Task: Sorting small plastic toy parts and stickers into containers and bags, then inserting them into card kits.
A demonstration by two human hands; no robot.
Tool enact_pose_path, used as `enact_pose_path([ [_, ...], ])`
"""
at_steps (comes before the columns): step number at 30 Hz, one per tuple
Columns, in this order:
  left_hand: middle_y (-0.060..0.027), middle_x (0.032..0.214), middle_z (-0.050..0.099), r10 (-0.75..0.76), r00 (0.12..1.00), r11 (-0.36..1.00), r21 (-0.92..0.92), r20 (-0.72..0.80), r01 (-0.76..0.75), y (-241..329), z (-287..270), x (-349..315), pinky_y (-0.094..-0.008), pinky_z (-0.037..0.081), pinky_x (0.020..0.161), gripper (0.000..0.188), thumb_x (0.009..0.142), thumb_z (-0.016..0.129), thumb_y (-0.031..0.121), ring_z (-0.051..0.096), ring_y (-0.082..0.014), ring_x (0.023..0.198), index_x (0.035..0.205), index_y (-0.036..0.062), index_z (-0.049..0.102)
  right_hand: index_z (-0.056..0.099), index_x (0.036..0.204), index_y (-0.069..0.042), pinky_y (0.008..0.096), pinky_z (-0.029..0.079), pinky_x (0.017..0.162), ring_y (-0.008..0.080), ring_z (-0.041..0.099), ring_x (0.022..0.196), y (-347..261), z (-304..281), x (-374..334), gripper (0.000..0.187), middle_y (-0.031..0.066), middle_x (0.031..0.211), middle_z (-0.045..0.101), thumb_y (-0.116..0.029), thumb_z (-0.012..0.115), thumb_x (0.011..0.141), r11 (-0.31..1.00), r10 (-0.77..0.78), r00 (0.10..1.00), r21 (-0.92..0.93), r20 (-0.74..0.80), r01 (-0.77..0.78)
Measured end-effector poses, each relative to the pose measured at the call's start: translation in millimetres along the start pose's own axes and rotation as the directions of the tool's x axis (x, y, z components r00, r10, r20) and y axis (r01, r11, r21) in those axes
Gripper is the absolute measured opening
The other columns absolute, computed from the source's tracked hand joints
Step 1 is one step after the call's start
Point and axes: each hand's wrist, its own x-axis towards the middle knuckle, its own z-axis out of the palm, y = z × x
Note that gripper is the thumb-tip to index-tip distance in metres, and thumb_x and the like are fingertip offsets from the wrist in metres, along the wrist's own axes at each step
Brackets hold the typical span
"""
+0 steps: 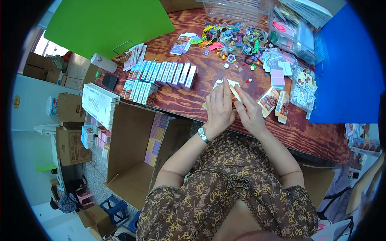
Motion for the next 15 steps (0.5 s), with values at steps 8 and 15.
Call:
enact_pose_path([
  [8,-0.0250,0.140,0.048,0.007,0.999,0.999,-0.031,-0.043,-0.008,4,0,-1,-0.0451,0.040,0.095,0.094,0.074,0.070,0.010,0.050,-0.0389,0.122,0.152,-0.0127,0.023,0.050,0.144,0.001,0.0396,0.047,0.106,0.0366,0.057,0.130,-5,3,-4,0.045,0.0258,0.142,0.054,-0.014,0.055,0.102,0.984,-0.100,0.994,-0.152,-0.034,0.094],
  [15,-0.0257,0.139,0.048,0.020,1.000,0.997,-0.074,0.009,-0.019,3,-6,-1,-0.0464,0.039,0.099,0.101,0.067,0.074,0.011,0.049,-0.0403,0.123,0.152,-0.0127,0.025,0.053,0.141,0.002,0.0332,0.048,0.103,0.0193,0.060,0.125,-8,-19,3,0.039,0.0175,0.135,0.063,-0.012,0.048,0.105,0.992,0.072,0.993,0.097,0.096,-0.082],
])
